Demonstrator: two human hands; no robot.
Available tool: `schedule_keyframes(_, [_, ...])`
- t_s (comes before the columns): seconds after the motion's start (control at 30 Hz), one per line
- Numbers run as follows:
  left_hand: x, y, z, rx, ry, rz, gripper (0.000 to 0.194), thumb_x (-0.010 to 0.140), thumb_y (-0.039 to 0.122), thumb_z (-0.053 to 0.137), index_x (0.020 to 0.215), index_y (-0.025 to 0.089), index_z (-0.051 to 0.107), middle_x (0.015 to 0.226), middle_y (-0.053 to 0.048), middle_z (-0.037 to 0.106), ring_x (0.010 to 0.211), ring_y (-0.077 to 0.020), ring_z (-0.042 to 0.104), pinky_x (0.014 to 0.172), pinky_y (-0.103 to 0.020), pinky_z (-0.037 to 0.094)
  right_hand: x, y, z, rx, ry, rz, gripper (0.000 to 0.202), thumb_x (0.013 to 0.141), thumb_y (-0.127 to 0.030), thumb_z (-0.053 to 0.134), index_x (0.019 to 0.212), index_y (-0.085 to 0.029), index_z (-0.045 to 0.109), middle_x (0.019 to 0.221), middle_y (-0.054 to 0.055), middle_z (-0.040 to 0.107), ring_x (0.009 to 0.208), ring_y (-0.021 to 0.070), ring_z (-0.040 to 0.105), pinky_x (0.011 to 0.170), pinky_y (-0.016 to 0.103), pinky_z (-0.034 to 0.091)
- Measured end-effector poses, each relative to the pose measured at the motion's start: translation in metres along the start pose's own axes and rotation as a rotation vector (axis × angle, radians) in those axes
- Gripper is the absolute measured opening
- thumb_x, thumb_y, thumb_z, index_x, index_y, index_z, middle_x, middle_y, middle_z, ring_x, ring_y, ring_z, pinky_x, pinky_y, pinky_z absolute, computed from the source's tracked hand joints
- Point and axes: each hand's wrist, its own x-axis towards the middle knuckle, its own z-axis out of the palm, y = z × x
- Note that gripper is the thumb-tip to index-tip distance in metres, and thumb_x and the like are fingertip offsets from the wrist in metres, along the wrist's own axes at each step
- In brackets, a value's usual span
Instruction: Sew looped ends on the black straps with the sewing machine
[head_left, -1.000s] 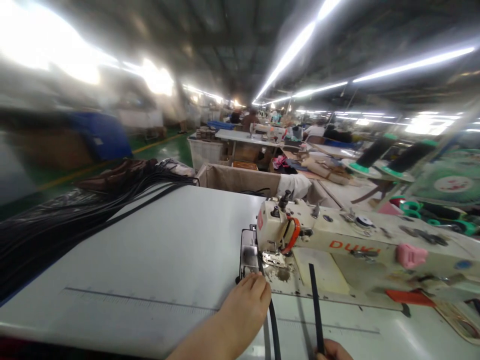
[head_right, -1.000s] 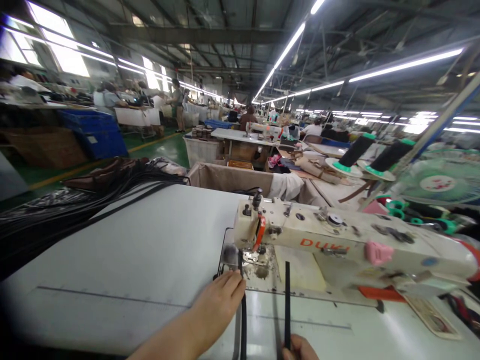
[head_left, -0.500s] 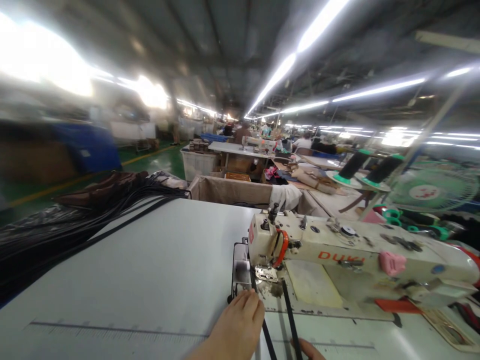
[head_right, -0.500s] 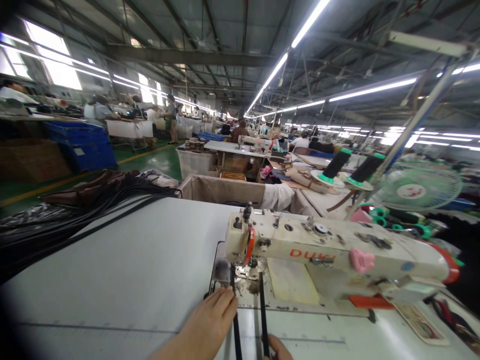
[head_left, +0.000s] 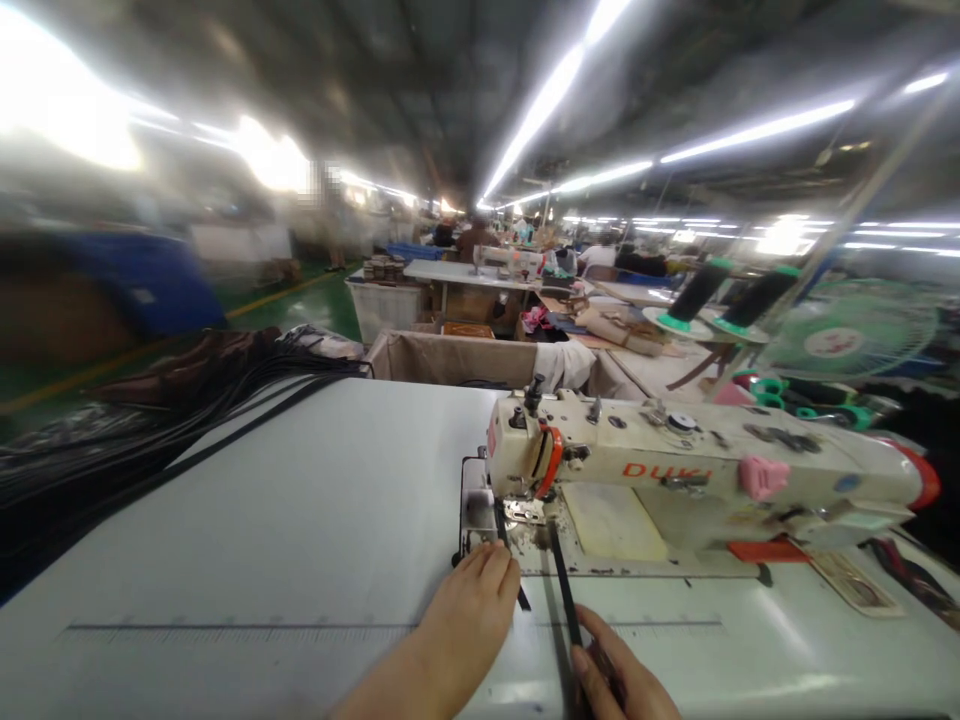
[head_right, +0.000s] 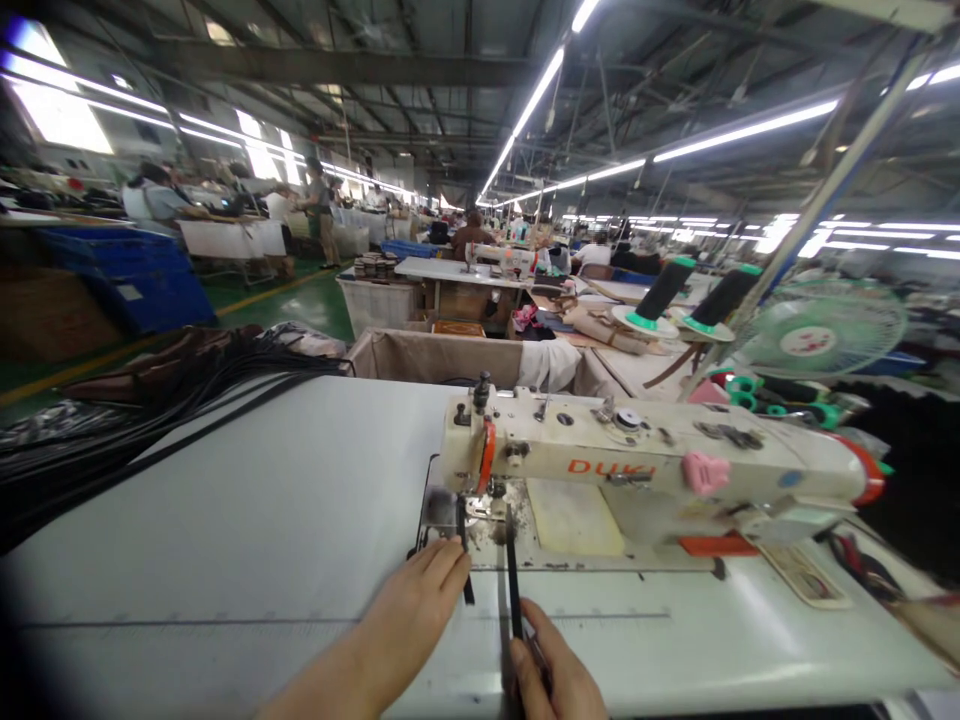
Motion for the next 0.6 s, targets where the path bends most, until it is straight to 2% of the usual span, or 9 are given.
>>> schedule_keyframes(0.2, [0.0, 0.001, -0.003, 0.018, 0.004, -0.001, 0.03, 0.092, 0.003, 0.055, 0.117, 0.01, 0.068, 0.118, -0.014, 0.074, 0.105, -0.0261, 0.074, 0.098, -0.037, 0.061, -0.008, -0.019, 0.002, -0.017, -0.018, 0.001, 0.065, 0.098, -0.06, 0.049, 0.14, -0.012, 0.064, 0.138, 0.014, 0.068, 0.129, 0.0292, 0.063, 0.113, 0.034, 0.047])
schedule_keyframes(0.33, [-0.001, 0.0, -0.004, -0.002, 0.021, 0.009, 0.027, 0.09, 0.002, 0.056, 0.113, 0.011, 0.069, 0.115, -0.014, 0.075, 0.105, -0.0269, 0.074, 0.099, -0.037, 0.061, -0.01, -0.022, 0.004, -0.018, -0.026, 0.002, 0.064, 0.099, -0.06, 0.048, 0.14, -0.013, 0.063, 0.139, 0.014, 0.067, 0.13, 0.0288, 0.062, 0.113, 0.034, 0.047])
schedule_keyframes(0.43, [-0.002, -0.003, -0.005, -0.037, 0.021, 0.005, 0.033, 0.088, -0.002, 0.053, 0.113, 0.012, 0.069, 0.117, -0.012, 0.075, 0.109, -0.0259, 0.073, 0.101, -0.036, 0.06, -0.011, -0.021, 0.005, -0.014, -0.018, 0.008, 0.064, 0.098, -0.061, 0.048, 0.141, -0.015, 0.064, 0.138, 0.013, 0.068, 0.128, 0.0291, 0.064, 0.112, 0.035, 0.048])
schedule_keyframes(0.6, [0.0, -0.014, 0.001, -0.183, 0.055, -0.091, 0.033, 0.092, 0.001, 0.052, 0.116, 0.016, 0.069, 0.122, -0.009, 0.075, 0.12, -0.0242, 0.069, 0.116, -0.045, 0.05, -0.012, -0.018, 0.007, -0.014, -0.018, 0.006, 0.065, 0.098, -0.063, 0.048, 0.141, -0.016, 0.064, 0.135, 0.013, 0.07, 0.123, 0.0293, 0.067, 0.108, 0.036, 0.052])
